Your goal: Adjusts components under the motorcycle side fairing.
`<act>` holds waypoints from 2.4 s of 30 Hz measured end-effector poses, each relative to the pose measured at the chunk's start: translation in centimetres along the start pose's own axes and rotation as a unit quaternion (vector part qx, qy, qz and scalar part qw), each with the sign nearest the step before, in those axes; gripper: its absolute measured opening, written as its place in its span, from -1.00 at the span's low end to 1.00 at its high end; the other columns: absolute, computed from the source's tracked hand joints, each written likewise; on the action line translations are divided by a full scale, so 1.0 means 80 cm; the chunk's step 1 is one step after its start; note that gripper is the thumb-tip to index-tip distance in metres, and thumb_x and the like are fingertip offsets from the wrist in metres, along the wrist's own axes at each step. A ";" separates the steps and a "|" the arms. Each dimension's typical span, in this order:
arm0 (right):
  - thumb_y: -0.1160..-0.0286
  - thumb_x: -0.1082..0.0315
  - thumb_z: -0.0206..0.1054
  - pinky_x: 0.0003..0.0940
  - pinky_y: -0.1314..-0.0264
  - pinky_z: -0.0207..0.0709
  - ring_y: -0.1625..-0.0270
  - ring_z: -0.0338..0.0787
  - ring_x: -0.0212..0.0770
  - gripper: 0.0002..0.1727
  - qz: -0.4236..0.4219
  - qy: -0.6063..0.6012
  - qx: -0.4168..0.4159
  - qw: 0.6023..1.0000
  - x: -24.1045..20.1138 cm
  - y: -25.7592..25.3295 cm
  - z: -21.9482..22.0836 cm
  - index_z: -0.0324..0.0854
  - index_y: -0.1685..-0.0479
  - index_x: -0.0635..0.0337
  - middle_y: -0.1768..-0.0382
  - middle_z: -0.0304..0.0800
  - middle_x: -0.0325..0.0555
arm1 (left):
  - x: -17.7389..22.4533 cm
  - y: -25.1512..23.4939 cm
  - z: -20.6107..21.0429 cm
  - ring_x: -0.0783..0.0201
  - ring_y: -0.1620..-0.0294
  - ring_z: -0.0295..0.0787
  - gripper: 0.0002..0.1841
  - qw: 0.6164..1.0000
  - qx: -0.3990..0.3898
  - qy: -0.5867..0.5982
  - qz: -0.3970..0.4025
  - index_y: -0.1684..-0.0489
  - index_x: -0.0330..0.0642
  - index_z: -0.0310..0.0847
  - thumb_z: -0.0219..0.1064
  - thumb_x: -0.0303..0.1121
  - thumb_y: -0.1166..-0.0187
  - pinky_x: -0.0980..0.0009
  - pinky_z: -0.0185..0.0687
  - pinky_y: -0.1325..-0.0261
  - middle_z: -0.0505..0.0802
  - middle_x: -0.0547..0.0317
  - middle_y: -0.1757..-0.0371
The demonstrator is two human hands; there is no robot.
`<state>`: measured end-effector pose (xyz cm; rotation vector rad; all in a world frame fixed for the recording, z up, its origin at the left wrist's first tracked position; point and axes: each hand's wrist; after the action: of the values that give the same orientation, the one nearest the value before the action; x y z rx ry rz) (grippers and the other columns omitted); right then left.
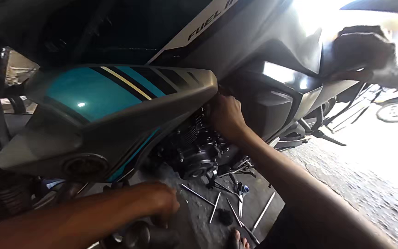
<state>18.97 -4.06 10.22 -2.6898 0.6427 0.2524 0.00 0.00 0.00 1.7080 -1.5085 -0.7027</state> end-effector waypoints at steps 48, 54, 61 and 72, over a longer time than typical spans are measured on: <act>-0.43 0.39 0.40 0.30 0.04 0.61 -0.01 0.85 0.34 -0.82 -0.078 -0.002 0.198 0.977 0.006 -0.048 0.027 0.81 0.16 0.32 0.15 0.86 0.29 | 0.000 -0.009 -0.001 -0.32 -0.32 0.69 -0.31 1.000 -0.029 0.010 -0.007 -0.72 -0.02 0.39 0.46 -0.07 -0.57 -0.32 0.49 -0.38 0.80 -0.30 -0.20; -0.50 0.36 0.37 0.31 -0.12 0.58 -0.06 0.82 0.33 -0.79 -0.134 -0.019 0.172 0.976 0.021 -0.046 0.031 0.79 0.18 0.38 0.14 0.85 0.30 | -0.009 -0.011 0.001 -0.34 -0.24 0.73 -0.30 1.000 -0.008 0.017 -0.010 -0.68 0.03 0.46 0.50 -0.01 -0.51 -0.36 0.56 -0.24 0.81 -0.28 -0.16; -0.54 0.29 0.37 0.29 -0.18 0.54 -0.12 0.81 0.29 -0.76 -0.068 0.031 0.109 0.991 0.008 -0.042 0.013 0.79 0.11 0.32 0.09 0.85 0.27 | 0.010 -0.005 -0.011 -0.34 -0.31 0.70 -0.28 1.000 -0.028 0.002 0.014 -0.78 -0.01 0.30 0.45 -0.12 -0.59 -0.33 0.49 -0.37 0.80 -0.33 -0.18; -0.53 0.24 0.36 0.27 -0.06 0.61 -0.16 0.81 0.28 -0.68 -0.060 0.027 0.100 0.993 0.006 -0.044 0.009 0.75 -0.09 0.28 -0.07 0.82 0.26 | 0.016 0.019 0.002 -0.25 -0.12 0.76 -0.59 0.998 0.051 0.033 0.033 -0.35 -0.11 0.70 0.43 -0.17 -0.60 -0.29 0.58 -0.18 0.84 -0.19 -0.05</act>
<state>20.94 -1.05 10.48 -2.5369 0.4916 0.0783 -0.84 -1.33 1.23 1.7308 -1.5709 -0.5368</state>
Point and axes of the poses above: each hand's wrist, its own y-axis away from the middle knuckle, its own z-axis out of the palm, x = y × z
